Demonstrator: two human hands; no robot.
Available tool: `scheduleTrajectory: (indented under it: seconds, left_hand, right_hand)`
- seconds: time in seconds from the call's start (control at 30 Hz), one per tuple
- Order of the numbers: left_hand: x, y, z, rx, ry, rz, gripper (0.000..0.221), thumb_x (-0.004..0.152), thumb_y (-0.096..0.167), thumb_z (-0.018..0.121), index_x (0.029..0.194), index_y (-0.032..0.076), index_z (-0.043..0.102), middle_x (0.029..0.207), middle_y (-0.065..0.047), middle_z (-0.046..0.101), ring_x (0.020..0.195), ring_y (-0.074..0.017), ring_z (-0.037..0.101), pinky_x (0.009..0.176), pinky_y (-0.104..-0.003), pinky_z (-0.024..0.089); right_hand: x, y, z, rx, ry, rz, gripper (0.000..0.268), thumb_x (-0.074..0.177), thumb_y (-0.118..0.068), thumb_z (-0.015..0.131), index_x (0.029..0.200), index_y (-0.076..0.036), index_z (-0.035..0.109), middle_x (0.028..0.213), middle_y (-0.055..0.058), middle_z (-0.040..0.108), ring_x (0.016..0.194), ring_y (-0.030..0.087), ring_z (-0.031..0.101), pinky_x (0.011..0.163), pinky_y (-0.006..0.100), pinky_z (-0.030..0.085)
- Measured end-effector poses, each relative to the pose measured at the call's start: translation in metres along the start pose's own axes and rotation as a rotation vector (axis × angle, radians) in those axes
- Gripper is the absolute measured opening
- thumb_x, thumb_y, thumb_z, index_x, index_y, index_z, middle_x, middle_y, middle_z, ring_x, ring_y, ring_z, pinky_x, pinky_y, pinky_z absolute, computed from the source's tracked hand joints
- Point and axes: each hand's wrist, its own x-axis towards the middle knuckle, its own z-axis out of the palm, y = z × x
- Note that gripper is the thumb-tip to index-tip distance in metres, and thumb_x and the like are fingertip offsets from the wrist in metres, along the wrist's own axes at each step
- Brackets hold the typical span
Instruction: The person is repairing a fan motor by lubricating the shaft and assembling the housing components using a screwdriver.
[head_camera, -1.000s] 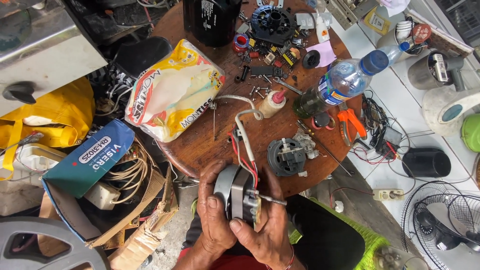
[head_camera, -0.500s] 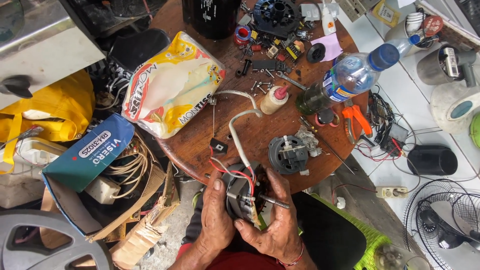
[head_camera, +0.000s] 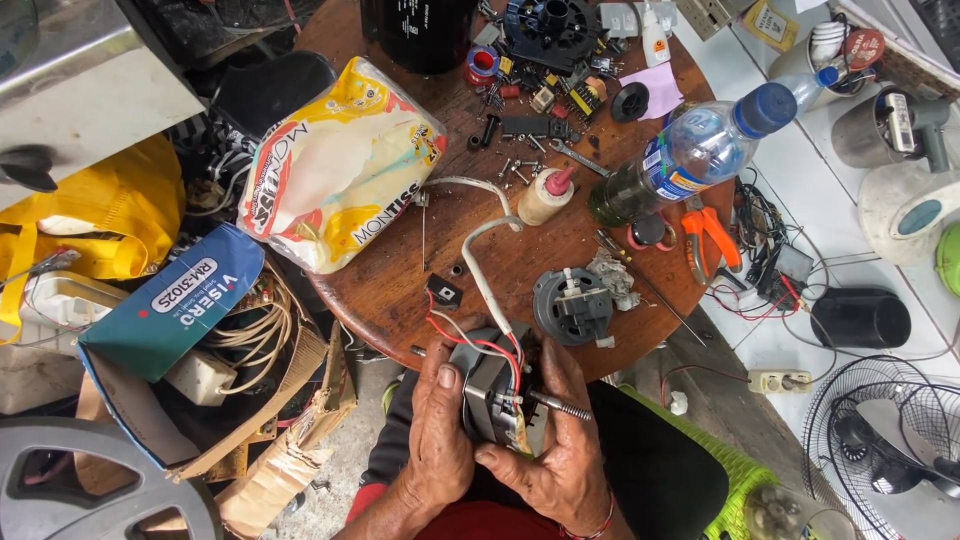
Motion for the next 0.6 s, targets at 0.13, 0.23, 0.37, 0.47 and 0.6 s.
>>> scheduleTrajectory:
  seconds: [0.13,0.23,0.37,0.47,0.6]
  left_hand:
    - [0.001,-0.001,-0.002,0.059,-0.017,0.017,0.055,0.103,0.044,0.042,0.134,0.002,0.058,0.133,-0.014,0.065,0.129,-0.025,0.058,0.116,-0.039,0.037]
    - [-0.002,-0.002,-0.003,0.06,-0.015,0.034,0.056,0.101,0.049,0.044,0.13,0.002,0.059,0.128,-0.013,0.065,0.124,-0.0241,0.059,0.113,-0.039,0.039]
    - [-0.005,-0.009,-0.005,0.018,-0.031,0.104,0.056,0.104,0.05,0.043,0.131,0.002,0.054,0.131,-0.014,0.061,0.125,-0.0232,0.057,0.114,-0.039,0.039]
    - [-0.003,-0.001,-0.006,0.064,-0.031,0.058,0.062,0.101,0.053,0.044,0.132,0.001,0.058,0.125,-0.012,0.066,0.119,-0.0228,0.062,0.109,-0.038,0.045]
    - [-0.003,-0.021,-0.004,-0.393,0.008,-0.059,0.069,0.096,0.051,0.059,0.137,-0.004,0.053,0.12,-0.017,0.069,0.108,-0.026,0.069,0.099,-0.038,0.054]
  right_hand:
    - [-0.002,-0.002,0.0,-0.031,0.017,0.008,0.101,0.085,-0.052,0.075,0.154,0.006,0.031,0.157,0.028,0.043,0.151,0.042,0.041,0.125,0.052,0.038]
    - [-0.002,-0.003,0.0,-0.005,0.008,0.027,0.1,0.084,-0.05,0.077,0.155,0.005,0.032,0.158,0.026,0.044,0.151,0.041,0.042,0.125,0.051,0.038]
    - [0.001,-0.008,0.0,-0.068,-0.017,-0.004,0.102,0.087,-0.055,0.071,0.154,0.008,0.029,0.157,0.028,0.044,0.15,0.044,0.044,0.125,0.052,0.038]
    - [0.001,-0.002,-0.003,-0.179,-0.041,-0.069,0.108,0.086,-0.061,0.069,0.153,0.012,0.028,0.155,0.032,0.044,0.146,0.046,0.045,0.122,0.053,0.04]
    - [0.004,-0.007,-0.002,-0.27,-0.033,-0.124,0.106,0.085,-0.063,0.073,0.155,0.005,0.03,0.157,0.031,0.043,0.145,0.048,0.048,0.119,0.055,0.045]
